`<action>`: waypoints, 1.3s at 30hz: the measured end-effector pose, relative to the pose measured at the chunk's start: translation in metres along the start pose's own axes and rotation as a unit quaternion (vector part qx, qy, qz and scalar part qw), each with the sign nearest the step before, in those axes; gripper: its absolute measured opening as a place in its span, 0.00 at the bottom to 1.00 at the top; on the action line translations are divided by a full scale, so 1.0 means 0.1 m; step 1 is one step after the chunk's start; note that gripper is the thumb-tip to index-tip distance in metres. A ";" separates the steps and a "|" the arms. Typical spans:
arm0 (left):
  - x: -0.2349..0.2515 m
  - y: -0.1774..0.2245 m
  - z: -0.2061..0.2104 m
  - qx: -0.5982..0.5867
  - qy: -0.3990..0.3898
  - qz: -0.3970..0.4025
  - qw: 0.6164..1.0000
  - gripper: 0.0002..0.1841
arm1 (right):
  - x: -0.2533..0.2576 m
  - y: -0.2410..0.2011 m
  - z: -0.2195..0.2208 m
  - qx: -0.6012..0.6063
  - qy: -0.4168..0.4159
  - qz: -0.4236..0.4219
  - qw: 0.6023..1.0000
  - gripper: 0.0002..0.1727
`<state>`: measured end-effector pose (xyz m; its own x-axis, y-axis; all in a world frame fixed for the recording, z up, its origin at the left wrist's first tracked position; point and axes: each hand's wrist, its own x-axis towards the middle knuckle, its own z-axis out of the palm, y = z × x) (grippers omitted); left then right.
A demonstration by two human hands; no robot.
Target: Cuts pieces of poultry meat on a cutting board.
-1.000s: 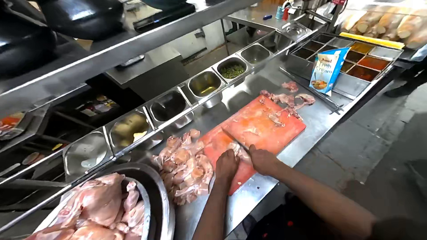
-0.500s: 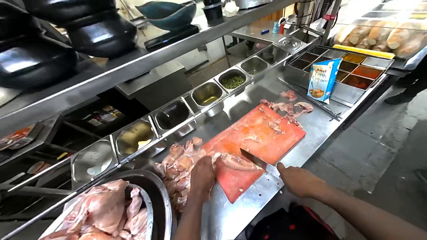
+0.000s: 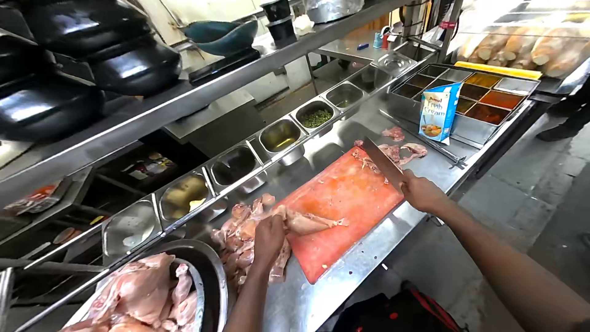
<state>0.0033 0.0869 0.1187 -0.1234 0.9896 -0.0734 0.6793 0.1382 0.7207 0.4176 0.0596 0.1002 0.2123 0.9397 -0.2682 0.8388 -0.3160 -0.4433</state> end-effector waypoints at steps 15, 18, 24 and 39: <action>-0.21 0.13 -0.26 0.159 0.003 0.034 0.987 0.27 | -0.88 -0.91 0.57 -0.116 -0.245 -0.090 0.959 0.23; -0.26 0.06 -0.30 0.147 -0.001 0.045 0.988 0.27 | -0.85 -0.95 0.55 -0.141 -0.228 -0.087 0.959 0.22; -0.46 -0.03 -0.33 0.169 0.006 0.061 0.984 0.26 | -0.67 -0.86 0.55 -0.155 -0.191 -0.060 0.967 0.21; -0.54 0.04 -0.18 0.079 -0.039 0.024 0.996 0.25 | 0.32 0.05 -0.09 -0.153 -0.037 0.074 0.985 0.20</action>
<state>-0.0006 0.0329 0.1382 -0.0353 0.9945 -0.0988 0.7894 0.0883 0.6074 0.4337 0.0896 0.0969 0.3170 0.8705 -0.3765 0.9154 -0.3847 -0.1188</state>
